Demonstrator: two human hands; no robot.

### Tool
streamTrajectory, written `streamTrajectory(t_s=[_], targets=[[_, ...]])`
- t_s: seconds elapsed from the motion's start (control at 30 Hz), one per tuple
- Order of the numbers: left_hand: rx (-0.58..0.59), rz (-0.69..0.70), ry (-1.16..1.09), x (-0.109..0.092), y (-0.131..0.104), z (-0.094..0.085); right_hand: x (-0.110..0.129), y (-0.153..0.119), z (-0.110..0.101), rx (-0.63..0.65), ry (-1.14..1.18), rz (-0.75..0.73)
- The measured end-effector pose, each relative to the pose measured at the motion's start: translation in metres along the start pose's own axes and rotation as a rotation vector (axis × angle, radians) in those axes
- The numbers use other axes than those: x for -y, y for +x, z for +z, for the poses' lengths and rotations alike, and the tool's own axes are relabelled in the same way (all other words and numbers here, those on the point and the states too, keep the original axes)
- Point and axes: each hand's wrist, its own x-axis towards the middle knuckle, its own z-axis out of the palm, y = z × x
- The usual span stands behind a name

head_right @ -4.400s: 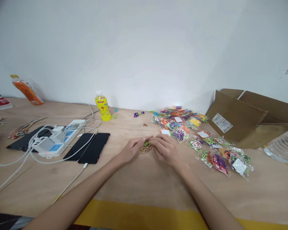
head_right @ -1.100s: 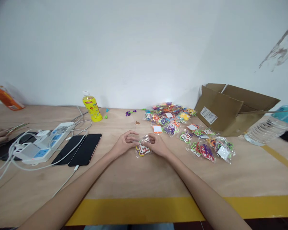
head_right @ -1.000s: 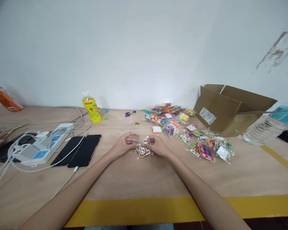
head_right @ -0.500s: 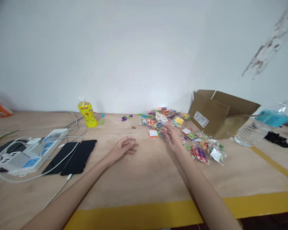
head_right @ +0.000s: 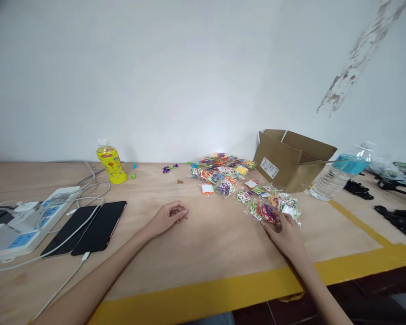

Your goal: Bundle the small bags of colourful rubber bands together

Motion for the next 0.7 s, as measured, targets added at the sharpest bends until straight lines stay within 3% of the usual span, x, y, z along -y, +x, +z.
streamTrajectory(t_s=[0.2,0.37,0.53,0.7], targets=[[-0.006,-0.003,0.01,-0.003,0.0,0.001,0.014,0.002,0.009,0.019,-0.123,-0.044],[-0.019,0.004,0.033,-0.002,0.0,0.0,0.04,0.015,0.008,-0.126,-0.195,-0.123],[-0.057,-0.012,-0.088,-0.003,-0.002,0.007,0.088,0.018,0.014,-0.154,-0.057,-0.318],[-0.026,-0.097,-0.393,-0.007,-0.003,0.017,0.153,0.013,0.044,-0.011,0.122,-0.56]])
